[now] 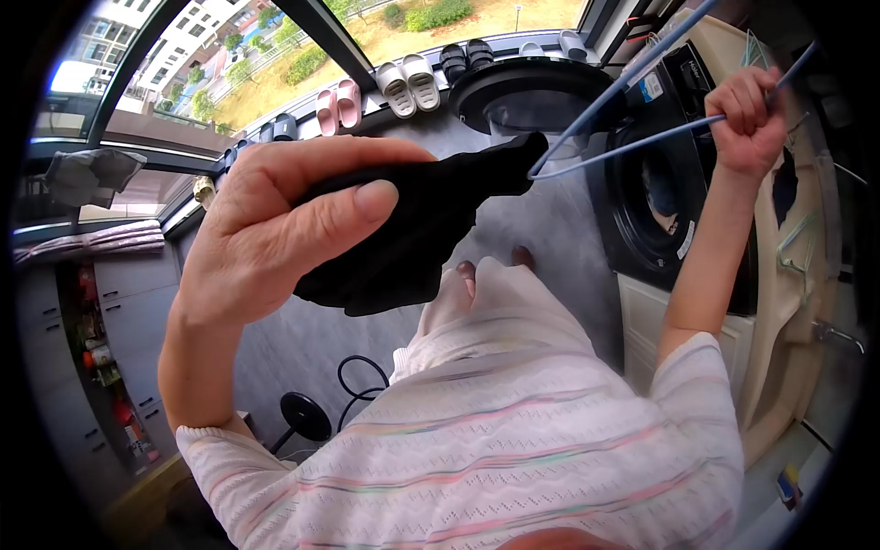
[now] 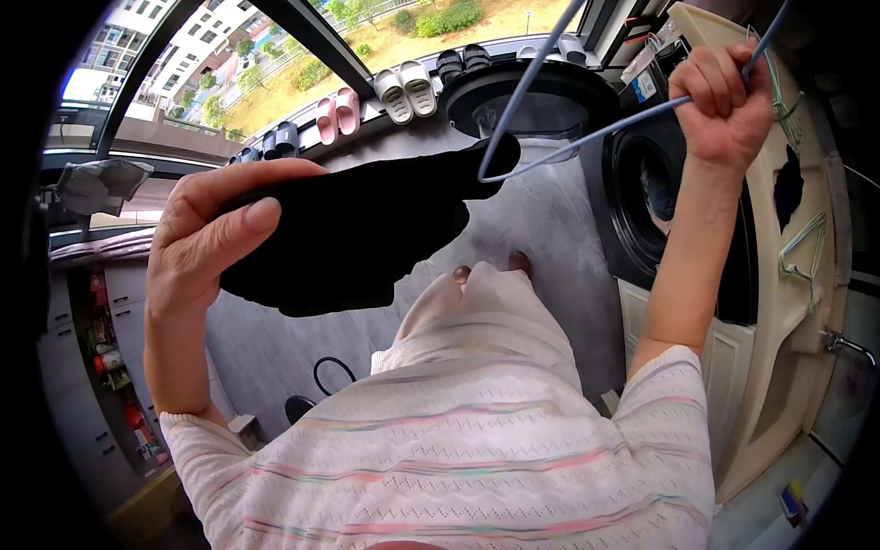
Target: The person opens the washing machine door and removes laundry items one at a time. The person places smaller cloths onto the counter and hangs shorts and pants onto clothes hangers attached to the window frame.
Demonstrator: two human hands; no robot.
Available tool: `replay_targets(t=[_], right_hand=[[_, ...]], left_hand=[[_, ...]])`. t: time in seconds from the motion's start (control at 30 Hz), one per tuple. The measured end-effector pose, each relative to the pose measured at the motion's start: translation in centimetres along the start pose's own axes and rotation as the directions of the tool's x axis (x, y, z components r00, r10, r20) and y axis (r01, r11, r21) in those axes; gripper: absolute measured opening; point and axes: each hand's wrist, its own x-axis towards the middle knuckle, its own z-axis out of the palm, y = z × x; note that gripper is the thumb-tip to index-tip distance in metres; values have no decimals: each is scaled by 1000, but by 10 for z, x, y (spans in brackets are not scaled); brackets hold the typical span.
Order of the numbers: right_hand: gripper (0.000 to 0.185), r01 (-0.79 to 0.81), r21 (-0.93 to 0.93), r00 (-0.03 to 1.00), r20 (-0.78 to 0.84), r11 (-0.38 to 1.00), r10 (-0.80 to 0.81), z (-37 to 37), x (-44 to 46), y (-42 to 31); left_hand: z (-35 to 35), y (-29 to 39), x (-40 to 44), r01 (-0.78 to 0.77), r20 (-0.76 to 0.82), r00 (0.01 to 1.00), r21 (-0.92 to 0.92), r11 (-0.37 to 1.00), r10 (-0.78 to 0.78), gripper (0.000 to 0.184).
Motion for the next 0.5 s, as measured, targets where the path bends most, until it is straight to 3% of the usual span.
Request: replay_targets(t=[0.1, 0.17, 0.23, 0.33, 0.37, 0.4, 0.5], right_hand=[[32, -86, 153, 996, 13, 985, 85, -7, 26, 56], [37, -100, 142, 994, 50, 985, 94, -35, 36, 106], [39, -63, 10, 996, -62, 998, 64, -50, 42, 144], [41, -114, -28, 993, -25, 993, 114, -60, 59, 177], [40, -157, 23, 987, 27, 987, 156, -63, 66, 186], [40, -226, 48, 972, 82, 973, 221, -66, 71, 195], [41, -410, 62, 902, 176, 910, 394, -63, 73, 226]], left_hand=[[4, 2, -4, 0, -37, 999, 10, 1000, 0, 34], [6, 11, -11, -23, -78, 997, 60, 998, 27, 36], [8, 18, -21, -13, -151, 988, 45, 999, 19, 40], [17, 39, -42, 72, -289, 956, 61, 996, -51, 48], [17, 40, -49, 70, -317, 948, 87, 994, -39, 48], [17, 38, -53, -30, -307, 950, 72, 997, 51, 38], [17, 35, -73, -33, -421, 905, 54, 998, 53, 39]])
